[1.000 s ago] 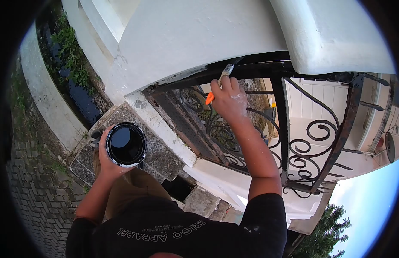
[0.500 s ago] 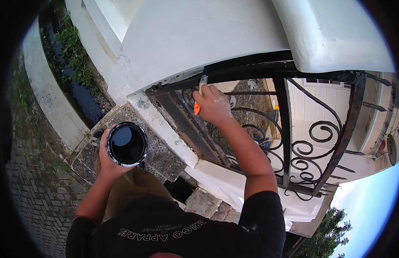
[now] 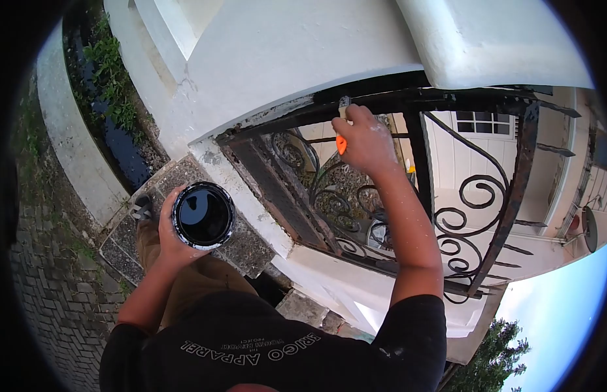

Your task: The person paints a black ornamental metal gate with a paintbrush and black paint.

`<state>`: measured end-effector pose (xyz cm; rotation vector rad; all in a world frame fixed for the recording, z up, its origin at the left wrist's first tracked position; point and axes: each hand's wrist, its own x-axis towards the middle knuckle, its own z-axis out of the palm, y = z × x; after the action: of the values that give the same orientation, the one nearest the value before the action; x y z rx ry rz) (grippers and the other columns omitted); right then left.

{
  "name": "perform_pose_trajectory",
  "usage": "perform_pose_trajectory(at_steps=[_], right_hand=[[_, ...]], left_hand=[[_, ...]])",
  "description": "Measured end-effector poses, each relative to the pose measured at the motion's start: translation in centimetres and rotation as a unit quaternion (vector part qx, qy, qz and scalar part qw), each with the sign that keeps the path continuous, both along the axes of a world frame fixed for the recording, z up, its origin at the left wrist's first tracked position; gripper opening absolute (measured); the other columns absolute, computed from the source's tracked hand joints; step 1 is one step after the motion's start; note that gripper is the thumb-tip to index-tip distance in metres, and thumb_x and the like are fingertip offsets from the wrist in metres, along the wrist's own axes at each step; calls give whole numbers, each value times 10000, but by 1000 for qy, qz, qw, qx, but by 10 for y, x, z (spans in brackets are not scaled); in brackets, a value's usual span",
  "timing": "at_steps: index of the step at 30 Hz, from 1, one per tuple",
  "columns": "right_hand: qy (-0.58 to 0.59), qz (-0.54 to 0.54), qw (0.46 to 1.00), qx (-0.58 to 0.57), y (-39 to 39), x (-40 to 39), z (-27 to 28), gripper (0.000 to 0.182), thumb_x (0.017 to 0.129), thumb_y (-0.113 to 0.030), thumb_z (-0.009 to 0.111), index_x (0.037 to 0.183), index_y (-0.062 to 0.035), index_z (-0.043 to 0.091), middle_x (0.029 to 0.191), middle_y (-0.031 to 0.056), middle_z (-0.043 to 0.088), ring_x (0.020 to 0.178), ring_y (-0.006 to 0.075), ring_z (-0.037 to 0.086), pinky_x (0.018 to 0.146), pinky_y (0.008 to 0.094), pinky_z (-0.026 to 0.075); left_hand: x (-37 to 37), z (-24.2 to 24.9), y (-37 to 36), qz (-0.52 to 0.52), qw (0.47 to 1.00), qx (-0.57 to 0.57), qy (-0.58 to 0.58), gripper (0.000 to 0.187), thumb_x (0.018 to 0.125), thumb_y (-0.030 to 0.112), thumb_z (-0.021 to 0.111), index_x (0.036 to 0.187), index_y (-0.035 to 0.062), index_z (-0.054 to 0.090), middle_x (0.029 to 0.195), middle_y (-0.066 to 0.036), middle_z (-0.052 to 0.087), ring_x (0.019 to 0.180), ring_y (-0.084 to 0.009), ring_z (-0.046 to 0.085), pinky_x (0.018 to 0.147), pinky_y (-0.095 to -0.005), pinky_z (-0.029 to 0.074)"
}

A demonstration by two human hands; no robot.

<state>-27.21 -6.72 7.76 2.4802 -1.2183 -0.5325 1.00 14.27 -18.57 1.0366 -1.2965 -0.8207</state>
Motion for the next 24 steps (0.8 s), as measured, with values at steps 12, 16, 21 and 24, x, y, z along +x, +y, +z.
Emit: perform_pose_trajectory(at_steps=[12,16,21,24], right_hand=[[18,-2,998,-60,2,-1,36,408,648,-48,785,1017,-161,651,1115,78,589,1114,292,601,859,432,551],[1,3,997,-72,4,-2,40,417,644,-42,777,1026,-158,656,1103,79,585,1089,295,604,836,430,547],[-15,-3,996,-83,7,-4,44,430,650,-46,775,1051,-158,666,1082,79,578,1056,298,607,825,429,545],[-23,-6,994,-104,9,-6,46,444,655,-47,775,1071,-162,671,1073,79,572,1046,295,607,820,424,547]], left_hand=[[-3,5,0,27,999,14,40,1194,516,354,1008,1486,65,373,1442,-195,499,1329,-372,513,1128,-474,398],[-3,3,2,36,998,20,41,1197,524,350,1008,1491,65,362,1446,-198,495,1332,-368,512,1125,-471,401],[0,4,1,29,999,20,32,1190,525,341,1008,1488,72,363,1446,-197,497,1327,-368,518,1122,-473,405],[2,5,2,29,999,11,24,1188,524,333,1008,1488,76,363,1443,-196,501,1322,-368,523,1121,-474,407]])
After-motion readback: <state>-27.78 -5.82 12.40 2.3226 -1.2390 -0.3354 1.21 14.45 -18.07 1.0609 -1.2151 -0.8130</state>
